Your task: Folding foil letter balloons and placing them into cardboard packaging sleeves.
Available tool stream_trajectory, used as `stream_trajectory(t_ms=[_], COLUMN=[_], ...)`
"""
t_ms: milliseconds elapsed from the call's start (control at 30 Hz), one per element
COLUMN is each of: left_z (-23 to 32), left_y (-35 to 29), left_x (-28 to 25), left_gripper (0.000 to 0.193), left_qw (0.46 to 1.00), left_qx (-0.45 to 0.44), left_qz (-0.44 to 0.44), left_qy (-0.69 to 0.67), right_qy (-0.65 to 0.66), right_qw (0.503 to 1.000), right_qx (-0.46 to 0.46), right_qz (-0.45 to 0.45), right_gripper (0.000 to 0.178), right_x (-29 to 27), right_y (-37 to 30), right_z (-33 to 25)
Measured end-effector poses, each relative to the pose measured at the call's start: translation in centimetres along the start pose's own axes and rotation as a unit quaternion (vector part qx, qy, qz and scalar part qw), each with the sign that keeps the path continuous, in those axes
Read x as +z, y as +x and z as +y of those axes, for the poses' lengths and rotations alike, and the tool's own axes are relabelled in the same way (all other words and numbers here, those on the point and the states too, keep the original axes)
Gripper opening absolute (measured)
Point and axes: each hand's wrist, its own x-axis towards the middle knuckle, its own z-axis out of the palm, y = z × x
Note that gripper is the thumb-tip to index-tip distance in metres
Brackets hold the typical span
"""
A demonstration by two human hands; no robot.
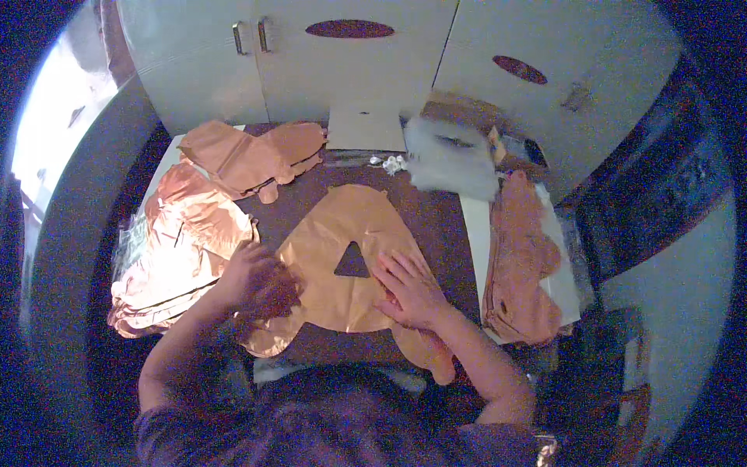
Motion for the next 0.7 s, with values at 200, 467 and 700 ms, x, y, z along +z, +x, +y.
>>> stream_trajectory(t_ms=[200,467,700], left_z=[-0.1,3.0,3.5], left_y=[5.7,4.8,6.6], left_x=[6.0,6.5,6.8], left_gripper=[0.040,0.043,0.042], left_qw=[0.998,0.999,1.000], left_qx=[0.034,-0.019,0.015], left_qz=[0.003,-0.003,0.019], left_qy=[-0.059,-0.039,0.011], right_qy=[0.044,0.114,-0.013], right_qw=[0.994,0.844,0.823], right_qx=[0.004,0.381,0.525], right_qz=[0.104,0.359,0.214], right_gripper=[0.046,0.018,0.033], right_x=[-3.0,-5.2,-6.0], right_y=[1.6,-5.6,-4.6], right_z=[2.5,24.6,25.0])
